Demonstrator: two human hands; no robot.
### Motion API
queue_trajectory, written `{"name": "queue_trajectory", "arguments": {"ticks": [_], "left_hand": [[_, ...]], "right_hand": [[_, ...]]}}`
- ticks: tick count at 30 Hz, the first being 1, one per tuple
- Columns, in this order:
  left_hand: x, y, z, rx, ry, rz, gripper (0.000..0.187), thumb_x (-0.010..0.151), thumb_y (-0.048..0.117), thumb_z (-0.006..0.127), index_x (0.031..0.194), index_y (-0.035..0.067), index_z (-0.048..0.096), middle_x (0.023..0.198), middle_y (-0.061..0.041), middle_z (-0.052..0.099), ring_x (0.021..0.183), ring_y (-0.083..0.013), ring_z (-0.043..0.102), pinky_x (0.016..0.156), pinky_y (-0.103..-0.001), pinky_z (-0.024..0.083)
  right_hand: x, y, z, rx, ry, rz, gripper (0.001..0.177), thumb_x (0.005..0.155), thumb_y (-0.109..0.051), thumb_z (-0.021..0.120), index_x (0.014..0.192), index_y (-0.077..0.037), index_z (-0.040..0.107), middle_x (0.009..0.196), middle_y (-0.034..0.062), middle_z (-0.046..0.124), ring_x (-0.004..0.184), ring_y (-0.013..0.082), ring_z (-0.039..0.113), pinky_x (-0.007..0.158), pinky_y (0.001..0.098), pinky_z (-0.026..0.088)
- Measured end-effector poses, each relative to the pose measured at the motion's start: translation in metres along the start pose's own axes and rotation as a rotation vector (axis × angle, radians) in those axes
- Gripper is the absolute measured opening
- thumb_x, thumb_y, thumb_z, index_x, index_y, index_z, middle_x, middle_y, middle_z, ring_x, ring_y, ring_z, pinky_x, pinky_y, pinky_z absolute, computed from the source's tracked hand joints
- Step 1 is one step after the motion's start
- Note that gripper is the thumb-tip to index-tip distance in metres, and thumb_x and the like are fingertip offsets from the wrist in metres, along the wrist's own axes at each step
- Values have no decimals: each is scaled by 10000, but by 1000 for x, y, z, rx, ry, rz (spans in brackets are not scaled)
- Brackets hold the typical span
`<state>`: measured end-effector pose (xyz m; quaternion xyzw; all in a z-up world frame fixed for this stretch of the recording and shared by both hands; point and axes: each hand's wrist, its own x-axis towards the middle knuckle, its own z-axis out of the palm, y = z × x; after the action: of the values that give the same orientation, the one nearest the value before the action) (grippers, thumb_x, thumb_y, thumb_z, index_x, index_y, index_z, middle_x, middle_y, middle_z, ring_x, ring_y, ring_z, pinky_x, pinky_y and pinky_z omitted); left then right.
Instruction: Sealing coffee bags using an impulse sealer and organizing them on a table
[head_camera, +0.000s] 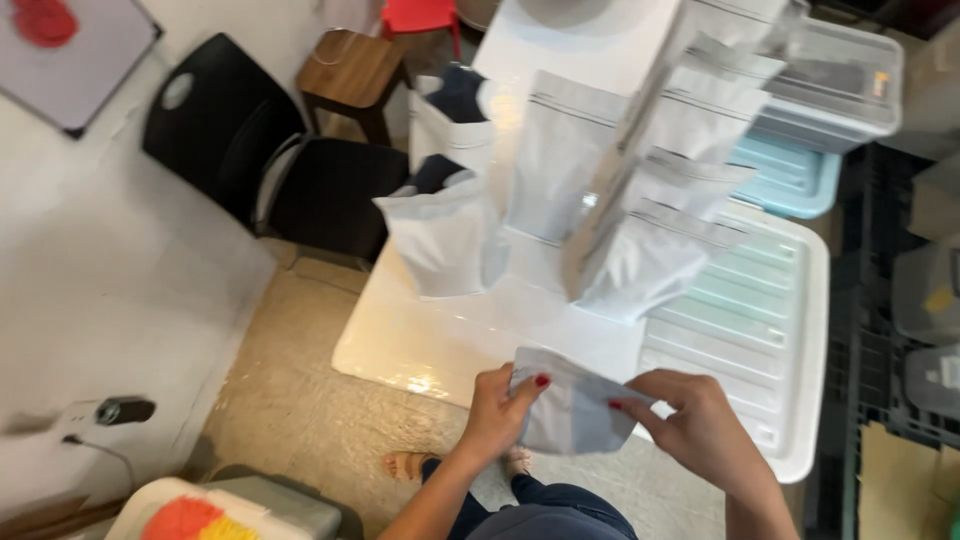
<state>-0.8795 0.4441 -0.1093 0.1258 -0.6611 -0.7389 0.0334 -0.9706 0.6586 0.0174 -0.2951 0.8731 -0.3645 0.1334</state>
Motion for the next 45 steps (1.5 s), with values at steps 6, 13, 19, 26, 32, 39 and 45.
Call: {"name": "queue_trajectory", "arguments": {"ticks": [6,13,19,26,32,39,45], "left_hand": [[84,-10,86,-55,50,147,317,917,191,777,652,82,641,555,-6,600,601,-89,503,591,-280,444],[133,-76,107,256,66,541,752,885,240,806,1481,-20,429,1427,-259,505,1376,-403,445,1184,-507,307],[120,-121,109,188,-3,122,1369,515,263,1031,1612,78,232,1581,-254,338,1483,-434,310,1238,-559,212],[151,-144,101,204,-60,62,1400,426,276,1067,1589,97,309,1545,-200,444,1451,-372,400,1223,-536,276],[168,-169,103,188,-74,31,1399,398,252,1097,1569,80,350,1546,-190,456,1450,-354,401,1209,-534,309],[204,-168,105,223,-53,94,1383,425,276,1077,1567,39,334,1526,-246,453,1436,-417,403,1196,-553,331],[205,-120,112,225,18,142,1274,488,209,1022,1547,-7,347,1492,-281,474,1411,-465,429,1178,-580,346]], "right_hand": [[4,67,-41,-27,414,-61,144,762,-3,844,886,-70,817,755,109,789,783,330,775,731,392,599],[12,182,25,396,469,164,1327,562,41,931,1612,-81,128,1544,358,342,1354,608,401,1012,742,325],[9,274,145,438,460,308,1328,454,-81,1055,1550,-3,310,1450,328,435,1380,574,390,1159,655,272],[32,297,186,462,502,443,1039,517,-129,1043,1401,-49,502,1322,190,583,1272,408,580,1090,504,461],[48,301,182,478,521,481,1101,496,-223,1074,1422,-114,488,1344,122,594,1277,345,601,1073,464,499],[74,288,149,424,538,481,1052,505,-93,1038,1384,-71,460,1277,153,586,1249,406,600,1059,519,523],[88,274,138,412,591,499,1000,563,-129,1008,1377,-46,434,1314,212,573,1271,446,570,1085,552,498]]}}
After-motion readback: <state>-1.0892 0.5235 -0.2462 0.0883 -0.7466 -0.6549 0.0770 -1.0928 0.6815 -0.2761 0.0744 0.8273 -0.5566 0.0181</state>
